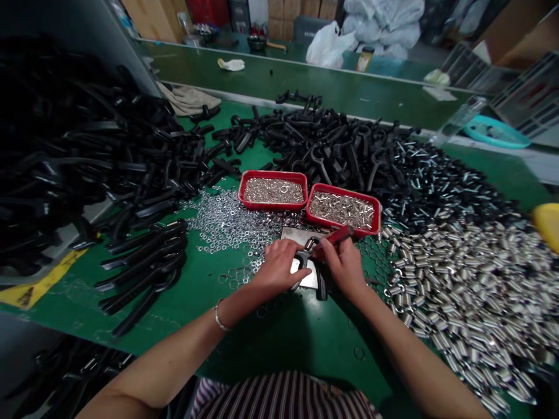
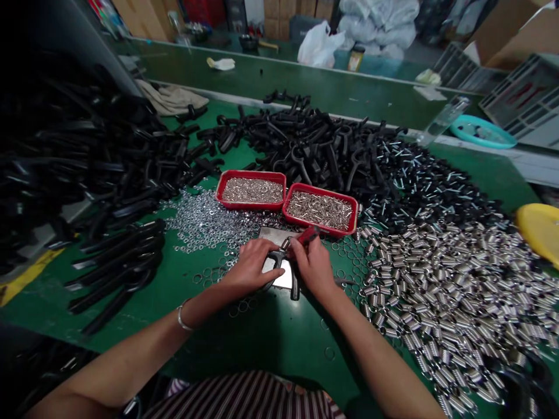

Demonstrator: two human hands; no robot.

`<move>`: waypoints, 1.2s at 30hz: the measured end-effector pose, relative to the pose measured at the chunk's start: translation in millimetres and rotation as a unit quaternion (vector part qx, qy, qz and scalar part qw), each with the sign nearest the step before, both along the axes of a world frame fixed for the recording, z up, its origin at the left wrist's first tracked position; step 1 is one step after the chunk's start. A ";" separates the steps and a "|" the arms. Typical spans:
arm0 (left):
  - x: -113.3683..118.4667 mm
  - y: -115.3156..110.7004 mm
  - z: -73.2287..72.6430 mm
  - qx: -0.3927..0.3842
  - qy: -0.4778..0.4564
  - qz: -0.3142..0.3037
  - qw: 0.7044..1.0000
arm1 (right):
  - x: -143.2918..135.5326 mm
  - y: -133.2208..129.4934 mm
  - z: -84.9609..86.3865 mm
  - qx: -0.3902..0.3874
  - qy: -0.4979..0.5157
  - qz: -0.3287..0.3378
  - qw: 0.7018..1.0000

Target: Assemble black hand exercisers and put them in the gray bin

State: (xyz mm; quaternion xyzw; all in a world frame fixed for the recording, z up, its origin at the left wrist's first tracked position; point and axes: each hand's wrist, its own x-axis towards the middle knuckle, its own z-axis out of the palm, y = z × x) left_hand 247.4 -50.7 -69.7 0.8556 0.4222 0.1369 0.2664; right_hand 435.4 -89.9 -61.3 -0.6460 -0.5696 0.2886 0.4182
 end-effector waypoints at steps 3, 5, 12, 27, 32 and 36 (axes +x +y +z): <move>-0.8 1.3 1.4 -0.003 0.000 -0.013 1.000 | -3.3 2.8 6.2 -0.002 -0.156 0.055 0.986; -0.9 1.4 3.3 0.003 0.006 -0.016 1.000 | -4.1 8.5 10.5 0.002 -0.189 0.080 0.979; 4.8 -4.3 10.0 0.031 0.040 0.004 0.999 | -10.1 2.4 31.1 0.093 -0.019 0.101 0.990; -22.7 111.8 45.2 0.200 0.083 0.034 0.976 | 121.1 -22.4 59.4 -0.155 -0.378 0.000 0.913; -21.8 178.2 51.2 0.207 0.238 0.091 0.945 | 65.7 39.2 79.6 -0.035 -0.301 0.120 0.946; -23.2 167.7 42.1 0.245 0.223 0.084 0.940 | 13.4 114.3 63.9 0.054 -0.416 0.168 0.892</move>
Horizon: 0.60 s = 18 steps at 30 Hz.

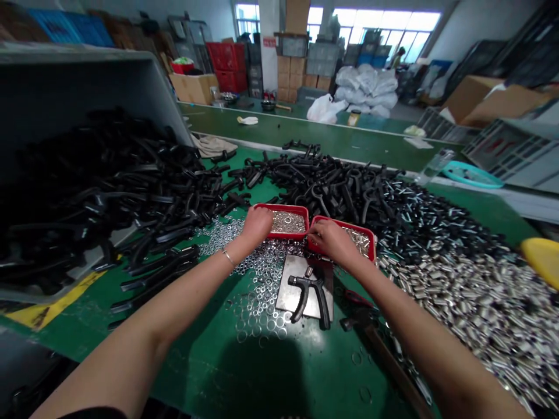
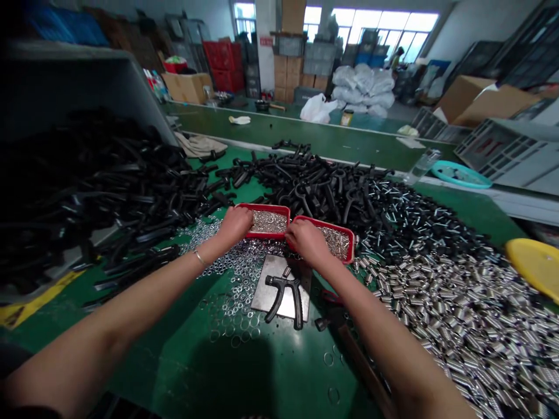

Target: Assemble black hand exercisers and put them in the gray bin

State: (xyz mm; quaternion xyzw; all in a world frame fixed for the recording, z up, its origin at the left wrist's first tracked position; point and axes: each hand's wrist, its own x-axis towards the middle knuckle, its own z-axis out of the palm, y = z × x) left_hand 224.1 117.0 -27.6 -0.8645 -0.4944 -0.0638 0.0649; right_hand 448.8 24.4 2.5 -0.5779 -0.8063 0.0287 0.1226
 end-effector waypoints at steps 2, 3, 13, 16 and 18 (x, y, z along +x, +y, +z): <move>-1.0 -6.7 -3.8 0.025 -0.015 0.007 1.000 | -20.1 32.2 -8.7 0.016 -0.048 0.021 0.998; -1.2 -7.7 -5.2 0.032 -0.027 0.012 0.999 | -27.8 45.4 -12.6 0.016 -0.060 0.027 0.998; -4.2 -48.7 -11.7 -0.047 -0.253 -0.054 0.965 | -37.4 79.1 -40.4 0.002 -0.074 -0.004 0.997; 8.0 -100.5 -13.5 -0.140 -0.298 -0.121 0.936 | -39.2 78.4 -42.6 0.019 -0.068 0.000 0.997; 20.0 -127.4 -18.4 -0.172 -0.269 -0.154 0.935 | -41.1 78.3 -43.1 0.028 -0.065 0.010 0.997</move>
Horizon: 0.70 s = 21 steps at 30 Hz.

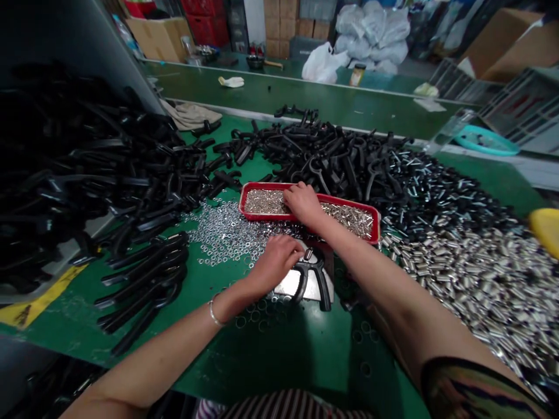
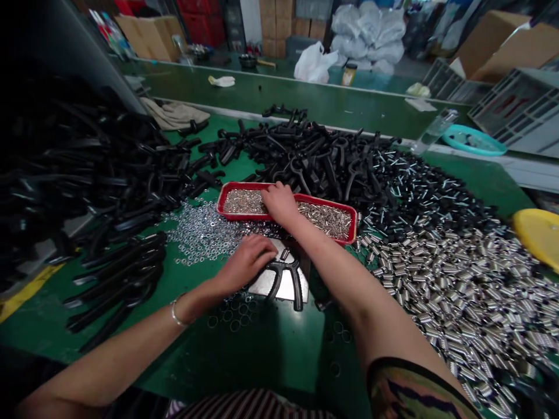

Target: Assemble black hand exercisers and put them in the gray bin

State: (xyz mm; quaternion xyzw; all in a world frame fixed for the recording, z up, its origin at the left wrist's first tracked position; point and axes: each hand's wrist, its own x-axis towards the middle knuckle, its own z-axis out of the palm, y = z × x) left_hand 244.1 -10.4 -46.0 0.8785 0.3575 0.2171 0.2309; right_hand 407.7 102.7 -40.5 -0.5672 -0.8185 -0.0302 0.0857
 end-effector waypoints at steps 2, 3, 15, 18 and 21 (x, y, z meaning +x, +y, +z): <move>11.1 -15.4 -7.1 0.020 0.045 -0.014 0.999 | -1.3 -0.5 -0.1 -0.006 0.006 0.004 1.000; 15.3 -19.4 -10.7 0.036 0.066 -0.014 0.997 | -1.6 -0.9 -0.2 -0.012 0.011 0.002 1.000; 16.9 -26.7 -27.3 0.184 0.129 -0.050 0.973 | 8.3 -30.1 17.7 -0.002 0.183 -0.033 0.983; 12.1 -25.0 -29.2 0.206 0.133 -0.083 0.966 | 23.0 -74.6 23.3 -0.016 0.372 -0.008 0.928; 5.6 -26.5 -30.9 0.186 0.110 -0.112 0.970 | 40.5 -128.9 19.7 -0.091 0.563 -0.051 0.820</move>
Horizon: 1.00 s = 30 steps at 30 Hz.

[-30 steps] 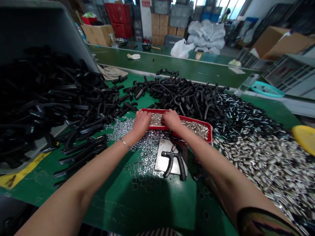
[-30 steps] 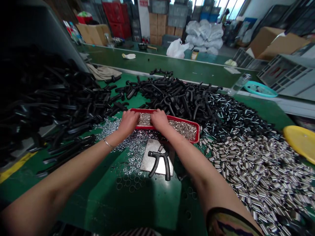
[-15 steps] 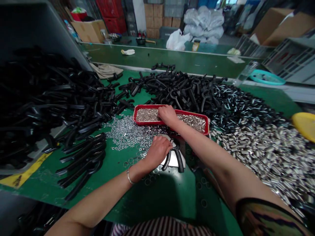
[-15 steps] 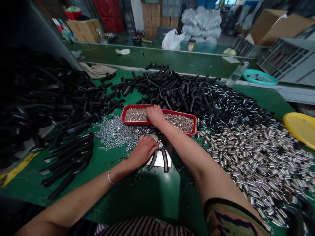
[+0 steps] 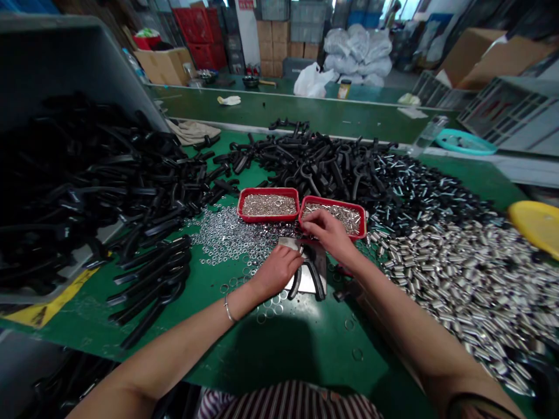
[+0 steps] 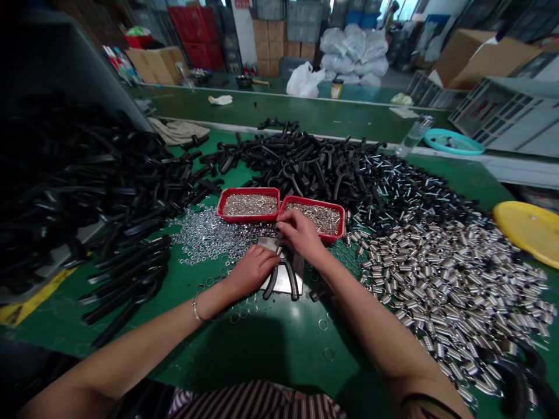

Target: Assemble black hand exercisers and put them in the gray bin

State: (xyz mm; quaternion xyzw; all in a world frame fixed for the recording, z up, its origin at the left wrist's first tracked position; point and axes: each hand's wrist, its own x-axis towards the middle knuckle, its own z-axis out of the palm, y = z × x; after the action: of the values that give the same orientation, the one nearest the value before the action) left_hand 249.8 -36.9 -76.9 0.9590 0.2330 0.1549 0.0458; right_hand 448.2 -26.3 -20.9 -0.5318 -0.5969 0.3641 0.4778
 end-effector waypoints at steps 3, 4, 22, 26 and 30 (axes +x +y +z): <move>-3.4 -3.8 0.9 -0.084 -0.043 0.034 0.995 | 12.6 -44.4 -13.9 -0.101 0.109 -0.026 0.989; -3.5 -3.8 2.9 -0.112 -0.055 0.049 0.991 | 14.5 -54.7 -19.9 -0.123 0.121 -0.029 0.984; -34.2 176.4 28.5 -0.049 0.017 0.307 0.950 | -3.7 -61.0 -60.7 0.122 -0.311 0.031 0.942; -32.4 175.6 23.4 -0.052 0.013 0.306 0.951 | -2.8 -61.9 -60.0 0.128 -0.349 0.038 0.928; -29.4 176.3 26.5 -0.039 0.032 0.309 0.950 | -5.8 -62.2 -58.9 0.136 -0.386 0.058 0.910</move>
State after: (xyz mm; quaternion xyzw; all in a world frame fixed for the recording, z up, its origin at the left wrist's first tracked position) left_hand 220.4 139.5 -50.5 0.8418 0.5254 0.1210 0.0257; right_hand 442.4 -88.5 -79.8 -0.5251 -0.8085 0.0723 0.2556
